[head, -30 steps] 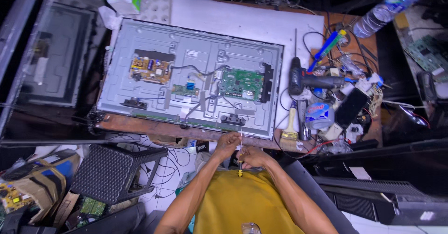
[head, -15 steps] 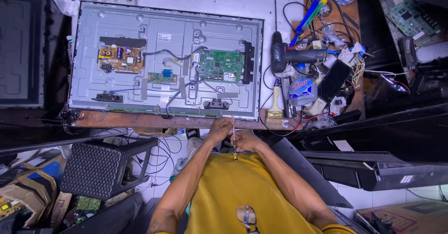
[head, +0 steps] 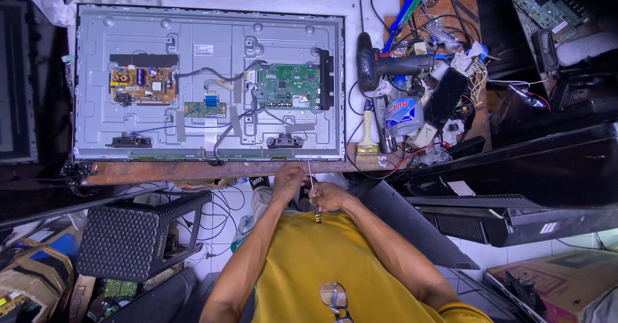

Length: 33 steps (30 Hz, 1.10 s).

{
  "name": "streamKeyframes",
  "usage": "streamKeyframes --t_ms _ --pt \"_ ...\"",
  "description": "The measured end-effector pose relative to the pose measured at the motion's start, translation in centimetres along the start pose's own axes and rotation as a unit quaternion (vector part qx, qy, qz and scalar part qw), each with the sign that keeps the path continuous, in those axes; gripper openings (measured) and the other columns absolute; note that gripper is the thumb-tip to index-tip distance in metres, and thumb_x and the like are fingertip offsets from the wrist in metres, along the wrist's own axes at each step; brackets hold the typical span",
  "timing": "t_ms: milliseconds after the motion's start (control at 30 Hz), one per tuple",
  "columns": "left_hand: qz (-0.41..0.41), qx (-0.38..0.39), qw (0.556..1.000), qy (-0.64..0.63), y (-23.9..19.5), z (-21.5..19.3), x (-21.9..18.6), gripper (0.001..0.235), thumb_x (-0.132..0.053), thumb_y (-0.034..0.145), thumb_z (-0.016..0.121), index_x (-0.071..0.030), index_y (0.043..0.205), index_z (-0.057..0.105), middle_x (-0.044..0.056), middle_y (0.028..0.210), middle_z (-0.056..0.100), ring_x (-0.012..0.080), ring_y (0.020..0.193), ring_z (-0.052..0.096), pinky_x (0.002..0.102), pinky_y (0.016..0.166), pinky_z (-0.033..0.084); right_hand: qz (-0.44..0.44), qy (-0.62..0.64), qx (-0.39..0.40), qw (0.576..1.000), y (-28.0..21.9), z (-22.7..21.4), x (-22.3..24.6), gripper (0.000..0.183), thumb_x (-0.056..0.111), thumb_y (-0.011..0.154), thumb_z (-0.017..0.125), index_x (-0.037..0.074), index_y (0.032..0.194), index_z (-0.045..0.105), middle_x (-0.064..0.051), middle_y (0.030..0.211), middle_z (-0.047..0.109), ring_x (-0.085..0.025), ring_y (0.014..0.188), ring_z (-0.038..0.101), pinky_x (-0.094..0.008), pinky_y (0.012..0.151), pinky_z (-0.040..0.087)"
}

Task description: The person works on the back of a disassembled flat-screen television, using a screwdriver to remove and tighten screws on the metal casing. They manipulate internal components and wires while handling various tools on a cluttered workbench.

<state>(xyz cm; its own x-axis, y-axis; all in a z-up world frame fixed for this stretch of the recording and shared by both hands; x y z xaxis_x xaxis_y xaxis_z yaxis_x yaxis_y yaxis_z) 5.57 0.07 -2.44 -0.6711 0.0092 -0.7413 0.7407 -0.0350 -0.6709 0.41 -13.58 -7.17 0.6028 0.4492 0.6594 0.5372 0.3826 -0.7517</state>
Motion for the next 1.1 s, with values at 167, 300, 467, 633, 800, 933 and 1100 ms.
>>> streamKeyframes --t_ms 167,300,467,633,800,933,1100 --pt "0.167 -0.414 0.895 -0.011 -3.7 -12.1 -0.2 0.047 -0.02 0.085 0.084 -0.006 0.12 0.055 0.014 0.103 0.057 0.0242 0.099 0.053 0.034 0.089 0.047 -0.01 -0.038 0.025 0.999 2.3 0.8 -1.5 0.018 0.013 0.085 0.071 0.007 0.101 0.067 -0.005 0.076 0.063 -0.02 0.059 0.07 -0.028 0.049 0.064" --pt "0.201 -0.535 0.819 0.038 -2.6 -19.3 -0.4 0.077 -0.04 0.089 0.083 -0.005 0.139 0.036 0.02 0.137 0.036 0.0371 0.14 0.037 0.048 0.128 0.022 -0.014 -0.072 0.013 0.997 2.0 1.1 0.5 0.017 0.01 0.086 0.066 0.007 0.102 0.07 -0.007 0.079 0.062 -0.019 0.059 0.068 -0.026 0.052 0.063" --pt "0.241 -0.58 0.776 0.048 -1.2 -22.2 0.5 0.052 -0.035 0.089 0.083 -0.015 0.128 0.056 0.01 0.12 0.055 0.0298 0.108 0.061 0.043 0.105 0.047 -0.044 -0.2 -0.007 0.979 5.5 1.3 -0.5 0.017 0.025 0.084 0.069 0.012 0.096 0.069 -0.008 0.083 0.071 -0.026 0.073 0.073 -0.04 0.07 0.063" --pt "0.274 -0.565 0.778 0.006 -4.1 -22.0 -3.8 0.043 -0.036 0.083 0.089 -0.014 0.11 0.064 0.005 0.1 0.061 0.0213 0.082 0.066 0.032 0.087 0.053 -0.08 -0.259 -0.026 0.962 2.6 0.4 3.4 0.016 0.03 0.086 0.064 0.023 0.099 0.069 -0.004 0.091 0.072 -0.032 0.093 0.073 -0.045 0.083 0.058" --pt "0.311 -0.505 0.803 -0.055 -2.6 -22.5 -9.2 0.043 -0.011 0.083 0.09 -0.007 0.12 0.068 0.016 0.108 0.058 0.0288 0.083 0.069 0.037 0.077 0.058 -0.071 -0.264 -0.059 0.96 2.1 -0.7 2.4 0.009 0.028 0.087 0.066 0.023 0.095 0.069 -0.002 0.084 0.069 -0.031 0.089 0.071 -0.045 0.078 0.056" --pt "0.343 -0.424 0.835 -0.069 -0.2 -22.3 -11.3 0.066 0.002 0.083 0.085 -0.003 0.143 0.056 0.027 0.131 0.047 0.0492 0.124 0.057 0.039 0.093 0.063 -0.03 -0.282 -0.084 0.955 1.9 -2.2 1.0 0.009 0.03 0.087 0.065 0.024 0.093 0.066 0.0 0.09 0.07 -0.03 0.096 0.072 -0.045 0.083 0.057" --pt "0.408 -0.424 0.772 0.24 1.7 -21.3 -11.0 0.103 0.007 0.075 0.077 0.0 0.162 0.022 0.035 0.158 0.029 0.0508 0.15 0.023 0.058 0.126 0.011 -0.012 -0.244 -0.092 0.965 -0.1 -2.5 0.3 0.008 0.028 0.087 0.061 0.024 0.09 0.067 0.0 0.082 0.069 -0.028 0.093 0.073 -0.043 0.085 0.057"
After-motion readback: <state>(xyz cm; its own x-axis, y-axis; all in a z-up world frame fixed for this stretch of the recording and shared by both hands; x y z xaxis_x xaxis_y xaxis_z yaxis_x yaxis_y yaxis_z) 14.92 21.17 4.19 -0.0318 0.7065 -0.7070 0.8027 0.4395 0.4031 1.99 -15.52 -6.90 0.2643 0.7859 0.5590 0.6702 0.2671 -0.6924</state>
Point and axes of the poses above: each hand's wrist, its own y-axis towards the middle knuckle, its own z-axis out of the palm, x = y × z, the point moved 10 cm from there along y, towards the middle knuckle
